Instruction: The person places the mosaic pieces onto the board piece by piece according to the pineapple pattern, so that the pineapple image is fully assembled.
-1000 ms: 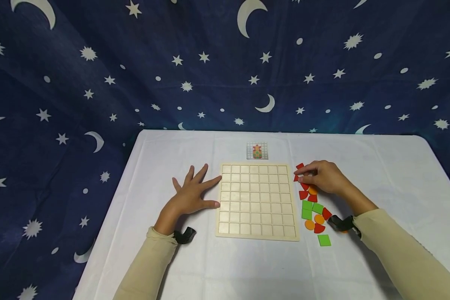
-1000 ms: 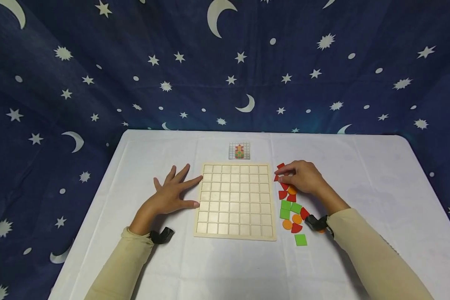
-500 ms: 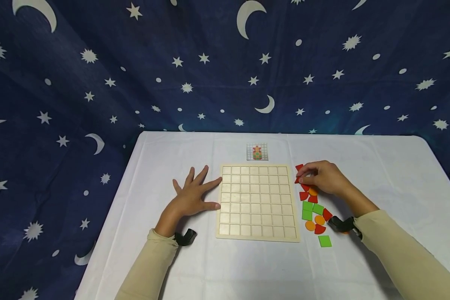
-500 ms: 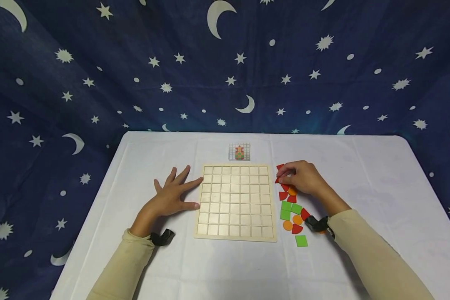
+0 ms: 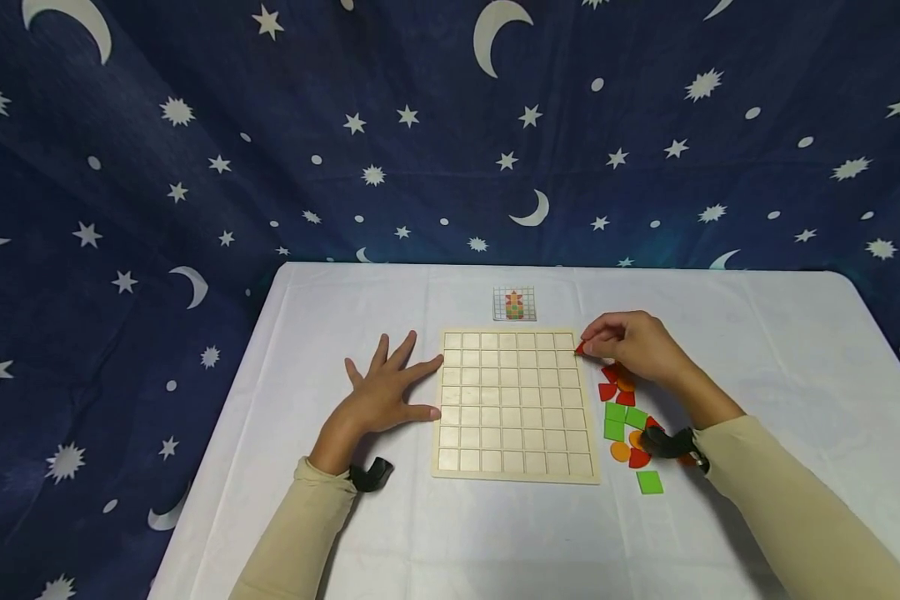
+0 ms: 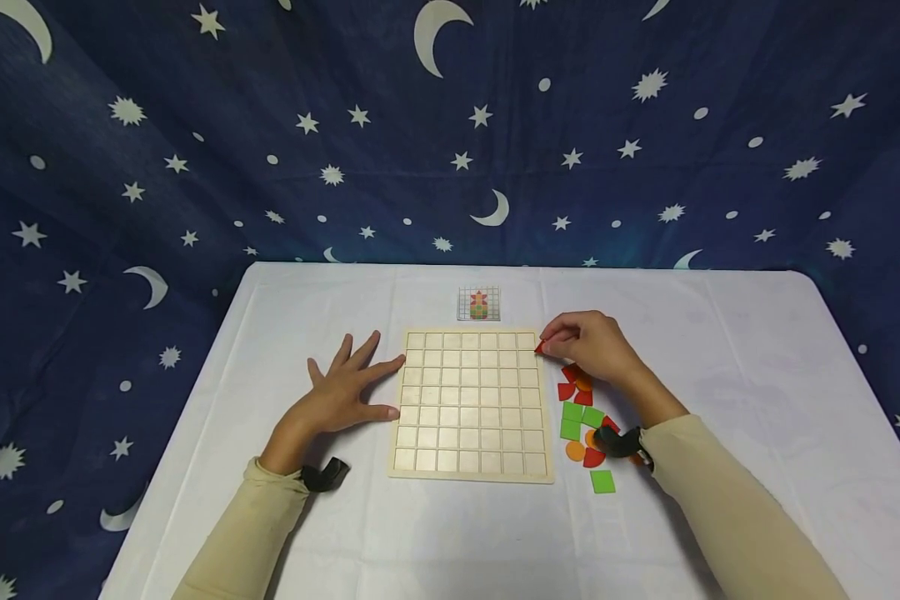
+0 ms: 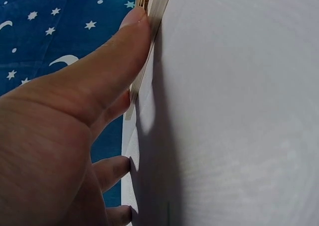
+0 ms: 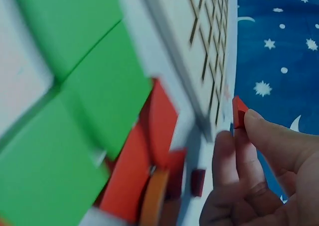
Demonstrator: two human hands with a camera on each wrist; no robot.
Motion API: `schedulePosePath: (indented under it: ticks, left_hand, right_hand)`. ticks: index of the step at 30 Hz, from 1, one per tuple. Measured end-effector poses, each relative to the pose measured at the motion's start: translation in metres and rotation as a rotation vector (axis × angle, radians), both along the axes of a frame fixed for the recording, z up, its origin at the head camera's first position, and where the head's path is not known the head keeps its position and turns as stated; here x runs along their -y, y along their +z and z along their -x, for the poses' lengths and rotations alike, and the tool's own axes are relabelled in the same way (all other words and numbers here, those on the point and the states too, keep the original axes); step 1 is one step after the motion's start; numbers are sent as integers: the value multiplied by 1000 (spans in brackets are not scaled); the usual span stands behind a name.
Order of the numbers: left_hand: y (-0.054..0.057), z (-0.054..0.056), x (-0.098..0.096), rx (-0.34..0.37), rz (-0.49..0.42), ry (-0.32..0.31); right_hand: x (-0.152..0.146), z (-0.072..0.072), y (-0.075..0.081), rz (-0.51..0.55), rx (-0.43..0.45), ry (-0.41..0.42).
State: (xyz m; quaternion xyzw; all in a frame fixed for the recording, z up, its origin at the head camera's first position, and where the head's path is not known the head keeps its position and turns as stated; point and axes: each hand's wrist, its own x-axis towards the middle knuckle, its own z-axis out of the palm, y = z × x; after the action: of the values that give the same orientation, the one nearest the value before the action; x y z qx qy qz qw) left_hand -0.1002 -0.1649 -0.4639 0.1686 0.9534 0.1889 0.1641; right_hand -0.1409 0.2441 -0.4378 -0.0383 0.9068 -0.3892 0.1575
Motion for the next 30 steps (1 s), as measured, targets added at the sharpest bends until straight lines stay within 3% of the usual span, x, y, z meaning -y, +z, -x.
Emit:
schedulePosePath:
  ticks: [12,21,30]
  left_hand:
    - [2,0,0,-3,-2,-9]
    - [3,0,-1,-9,7,-5]
    - [2,0,-1,-3,4,-5]
  right_hand:
    - [43,10,-2,169,90,15]
    - [70,13,-8,208,106,11]
    - [91,16,-12,175,43,20]
